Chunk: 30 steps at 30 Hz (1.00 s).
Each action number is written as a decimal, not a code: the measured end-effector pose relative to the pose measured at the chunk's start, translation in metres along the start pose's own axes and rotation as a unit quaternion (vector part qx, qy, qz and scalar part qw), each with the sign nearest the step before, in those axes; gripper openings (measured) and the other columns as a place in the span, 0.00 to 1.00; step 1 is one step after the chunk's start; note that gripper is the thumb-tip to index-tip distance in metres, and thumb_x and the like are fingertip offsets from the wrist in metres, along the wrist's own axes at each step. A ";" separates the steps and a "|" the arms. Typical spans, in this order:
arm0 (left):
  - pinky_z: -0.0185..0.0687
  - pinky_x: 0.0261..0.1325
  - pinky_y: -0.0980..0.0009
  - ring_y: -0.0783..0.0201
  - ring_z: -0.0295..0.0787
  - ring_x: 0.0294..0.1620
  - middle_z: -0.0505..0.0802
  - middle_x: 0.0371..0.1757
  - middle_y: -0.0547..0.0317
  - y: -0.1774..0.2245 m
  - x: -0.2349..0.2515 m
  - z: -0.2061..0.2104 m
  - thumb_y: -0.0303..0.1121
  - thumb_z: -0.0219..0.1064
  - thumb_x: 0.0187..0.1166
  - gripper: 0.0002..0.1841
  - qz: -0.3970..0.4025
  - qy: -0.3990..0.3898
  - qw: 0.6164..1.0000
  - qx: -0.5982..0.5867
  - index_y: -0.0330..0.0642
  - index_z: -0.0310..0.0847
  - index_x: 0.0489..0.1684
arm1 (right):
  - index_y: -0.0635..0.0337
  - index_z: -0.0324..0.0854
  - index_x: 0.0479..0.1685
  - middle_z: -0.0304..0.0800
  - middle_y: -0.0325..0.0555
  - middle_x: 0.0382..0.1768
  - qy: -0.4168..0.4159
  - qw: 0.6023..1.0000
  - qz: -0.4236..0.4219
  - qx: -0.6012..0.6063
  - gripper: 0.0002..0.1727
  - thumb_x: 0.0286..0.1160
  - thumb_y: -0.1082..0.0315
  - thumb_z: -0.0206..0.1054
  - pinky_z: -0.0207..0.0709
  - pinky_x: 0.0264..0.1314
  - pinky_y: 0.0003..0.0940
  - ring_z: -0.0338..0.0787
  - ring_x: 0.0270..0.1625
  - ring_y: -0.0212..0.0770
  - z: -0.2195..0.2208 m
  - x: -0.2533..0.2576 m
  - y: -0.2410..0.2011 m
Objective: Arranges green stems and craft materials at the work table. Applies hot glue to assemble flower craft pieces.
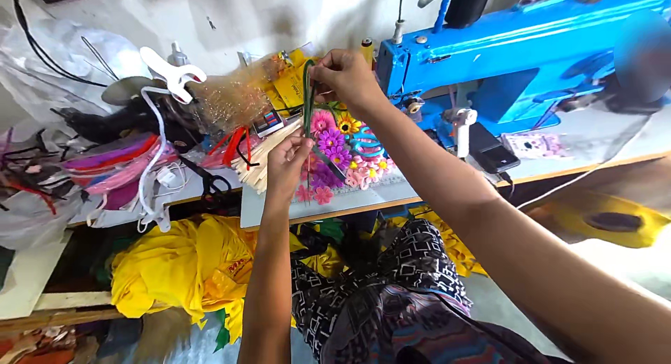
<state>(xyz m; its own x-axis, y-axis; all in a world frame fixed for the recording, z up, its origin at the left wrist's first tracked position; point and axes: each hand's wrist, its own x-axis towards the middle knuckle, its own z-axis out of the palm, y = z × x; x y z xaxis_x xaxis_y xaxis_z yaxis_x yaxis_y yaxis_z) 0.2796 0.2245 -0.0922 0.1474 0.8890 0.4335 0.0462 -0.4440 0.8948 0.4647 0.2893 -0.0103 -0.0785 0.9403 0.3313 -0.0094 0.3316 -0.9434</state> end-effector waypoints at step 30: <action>0.93 0.47 0.72 0.64 0.97 0.45 0.97 0.48 0.53 0.034 -0.072 0.008 0.29 0.57 0.90 0.11 -0.100 0.073 0.954 -0.273 0.44 0.88 0.45 | 0.62 0.85 0.44 0.94 0.41 0.37 -0.182 0.963 -0.003 0.197 0.05 0.80 0.78 0.65 0.89 0.41 0.26 0.93 0.34 0.31 0.013 -0.079 0.020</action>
<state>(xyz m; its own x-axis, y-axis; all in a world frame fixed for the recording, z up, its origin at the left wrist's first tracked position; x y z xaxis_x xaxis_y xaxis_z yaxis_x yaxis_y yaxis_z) 0.2781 0.1451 -0.0938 0.0489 0.9735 0.2235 -0.4689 -0.1753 0.8657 0.4578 0.2210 -0.0554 -0.4211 0.8252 0.3765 -0.3828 0.2146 -0.8986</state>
